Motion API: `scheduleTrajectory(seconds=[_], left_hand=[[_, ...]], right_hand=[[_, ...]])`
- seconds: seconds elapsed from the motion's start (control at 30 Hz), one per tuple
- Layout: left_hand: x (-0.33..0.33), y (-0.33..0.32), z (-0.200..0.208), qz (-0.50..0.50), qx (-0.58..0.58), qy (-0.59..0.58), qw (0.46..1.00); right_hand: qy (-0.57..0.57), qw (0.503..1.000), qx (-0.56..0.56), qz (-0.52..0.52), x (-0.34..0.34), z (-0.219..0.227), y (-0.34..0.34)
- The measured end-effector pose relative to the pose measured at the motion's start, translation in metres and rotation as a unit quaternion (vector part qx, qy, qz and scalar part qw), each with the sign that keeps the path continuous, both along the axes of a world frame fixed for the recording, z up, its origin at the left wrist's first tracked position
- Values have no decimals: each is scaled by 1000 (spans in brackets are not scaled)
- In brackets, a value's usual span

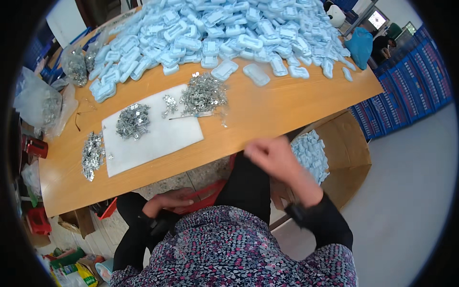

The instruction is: Assemble small metal components into a light-blue plastic battery compartment or electronic housing.

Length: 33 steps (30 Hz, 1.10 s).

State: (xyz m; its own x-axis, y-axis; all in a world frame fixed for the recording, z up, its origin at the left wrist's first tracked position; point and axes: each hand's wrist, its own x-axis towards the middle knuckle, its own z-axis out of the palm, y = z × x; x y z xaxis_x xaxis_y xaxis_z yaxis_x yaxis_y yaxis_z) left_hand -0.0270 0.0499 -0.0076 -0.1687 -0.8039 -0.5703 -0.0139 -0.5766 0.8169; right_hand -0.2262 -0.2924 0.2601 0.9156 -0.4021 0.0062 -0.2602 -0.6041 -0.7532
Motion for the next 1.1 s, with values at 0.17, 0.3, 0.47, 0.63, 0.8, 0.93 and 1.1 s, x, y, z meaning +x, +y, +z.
scheduleTrajectory(seconds=[0.17, 0.3, 0.47, 0.63, 0.8, 0.93, 1.1], left_hand=[[-21, -22, 157, -9, -32, -246, 969], [-49, -14, 217, 61, -107, -274, 954], [-66, -7, 244, 82, -112, -301, 943], [-72, -11, 253, 76, -130, -364, 919], [-76, -24, 253, 123, -166, -325, 923], [-75, -44, 271, 182, -133, -206, 952], [-61, -94, 280, 260, -186, -129, 939]], right_hand=[[-114, 944, -252, -180, 50, -33, -122], [-120, 927, -287, -209, 89, -56, -146], [31, 938, -235, -252, 105, -52, -141], [6, 956, -163, -245, 101, -64, -163], [-56, 947, -176, -261, 94, -77, -184], [-157, 961, 104, -203, 78, -59, -167], [-181, 864, 466, -64, 49, -18, -77]])
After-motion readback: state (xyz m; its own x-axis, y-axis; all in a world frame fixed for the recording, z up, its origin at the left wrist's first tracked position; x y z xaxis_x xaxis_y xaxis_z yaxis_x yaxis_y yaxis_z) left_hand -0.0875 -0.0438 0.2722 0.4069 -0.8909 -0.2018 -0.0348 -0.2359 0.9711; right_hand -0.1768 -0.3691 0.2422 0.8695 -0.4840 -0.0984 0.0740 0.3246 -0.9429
